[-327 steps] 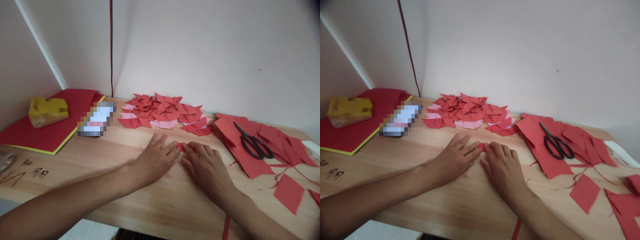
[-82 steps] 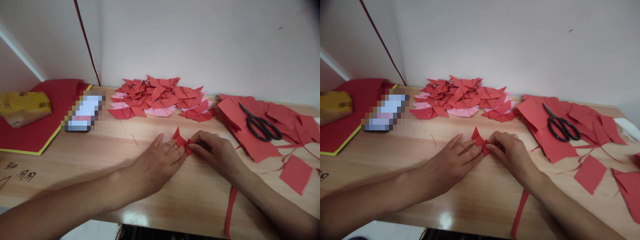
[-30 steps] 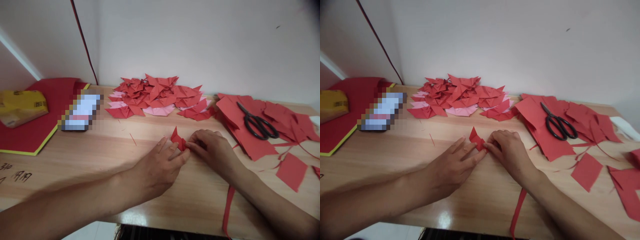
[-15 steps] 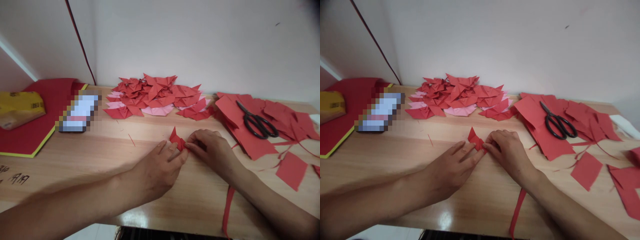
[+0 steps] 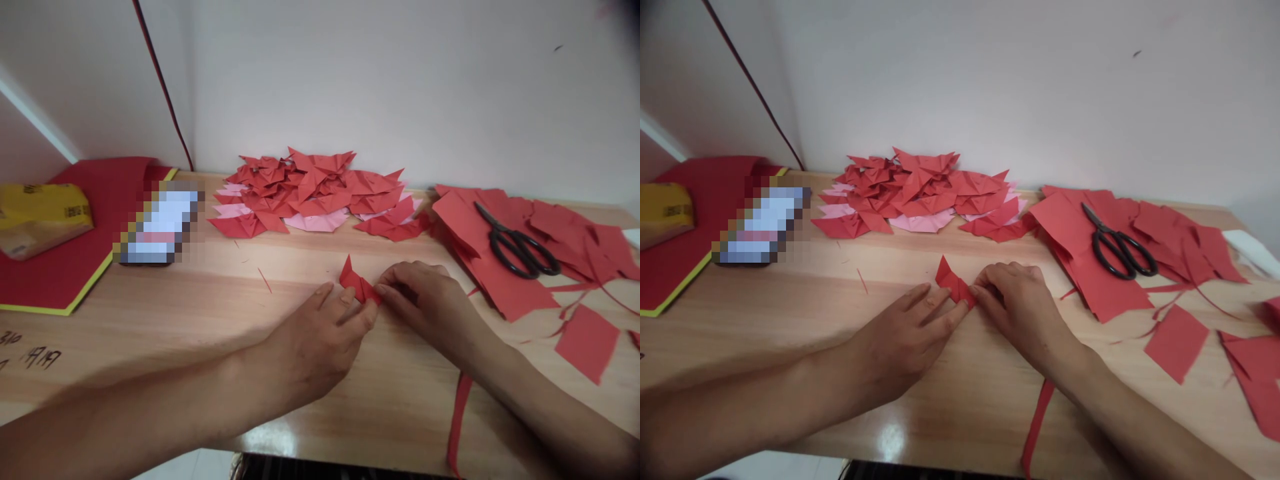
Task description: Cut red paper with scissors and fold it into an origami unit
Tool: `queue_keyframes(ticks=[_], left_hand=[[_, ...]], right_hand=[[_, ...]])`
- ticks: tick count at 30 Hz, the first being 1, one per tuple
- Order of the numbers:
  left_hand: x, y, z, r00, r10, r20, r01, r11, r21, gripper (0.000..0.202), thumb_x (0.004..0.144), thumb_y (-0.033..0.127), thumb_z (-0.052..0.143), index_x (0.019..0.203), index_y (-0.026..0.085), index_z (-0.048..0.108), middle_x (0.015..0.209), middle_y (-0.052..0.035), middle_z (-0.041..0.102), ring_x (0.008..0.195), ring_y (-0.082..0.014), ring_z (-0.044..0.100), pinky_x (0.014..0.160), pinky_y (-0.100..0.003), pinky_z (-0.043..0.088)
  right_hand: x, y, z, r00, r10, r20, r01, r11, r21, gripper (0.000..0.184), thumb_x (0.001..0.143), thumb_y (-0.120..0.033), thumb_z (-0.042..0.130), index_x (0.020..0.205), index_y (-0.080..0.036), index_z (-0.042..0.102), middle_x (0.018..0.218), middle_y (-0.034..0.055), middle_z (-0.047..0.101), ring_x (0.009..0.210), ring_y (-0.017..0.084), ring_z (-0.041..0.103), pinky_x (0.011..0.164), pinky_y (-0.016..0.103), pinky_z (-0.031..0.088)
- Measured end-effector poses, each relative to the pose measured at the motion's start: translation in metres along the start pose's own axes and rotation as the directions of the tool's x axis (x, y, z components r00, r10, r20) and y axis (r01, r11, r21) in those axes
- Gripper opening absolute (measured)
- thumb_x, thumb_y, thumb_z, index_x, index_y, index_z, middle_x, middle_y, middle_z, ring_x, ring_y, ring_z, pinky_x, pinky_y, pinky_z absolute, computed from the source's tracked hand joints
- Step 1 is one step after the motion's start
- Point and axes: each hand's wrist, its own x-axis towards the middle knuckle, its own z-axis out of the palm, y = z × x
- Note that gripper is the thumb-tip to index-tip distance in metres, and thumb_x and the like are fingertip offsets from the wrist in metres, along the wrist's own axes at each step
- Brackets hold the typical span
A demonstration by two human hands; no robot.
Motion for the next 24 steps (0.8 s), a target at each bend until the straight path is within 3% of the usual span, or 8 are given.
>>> queue_keyframes(ticks=[12, 24], left_hand=[[0.0008, 0.0001, -0.0004, 0.999, 0.024, -0.035, -0.022, 0.998, 0.051, 0.038, 0.091, 0.011, 0.036, 0.122, 0.007, 0.058, 0.14, -0.0101, 0.048, 0.119, -0.0308, 0.048, 0.098, -0.046, 0.042], [0.0017, 0.0, 0.0, 0.997, 0.035, -0.064, -0.029, 0.996, 0.087, 0.039, 0.092, 0.011, 0.038, 0.126, 0.003, 0.054, 0.133, -0.0169, 0.054, 0.118, -0.0306, 0.052, 0.098, -0.045, 0.043]], right_hand=[[0.0007, -0.0014, 0.0031, 1.0, -0.017, 0.006, 0.017, 0.998, -0.068, 0.017, 0.089, -0.026, 0.055, 0.073, -0.021, 0.051, 0.067, 0.0001, 0.059, 0.068, 0.019, 0.053, 0.069, 0.034, 0.032], [0.0019, 0.0015, 0.0048, 1.0, -0.029, 0.004, 0.03, 0.997, -0.072, 0.016, 0.088, -0.028, 0.058, 0.074, -0.021, 0.054, 0.068, -0.001, 0.06, 0.068, 0.018, 0.054, 0.068, 0.032, 0.031]])
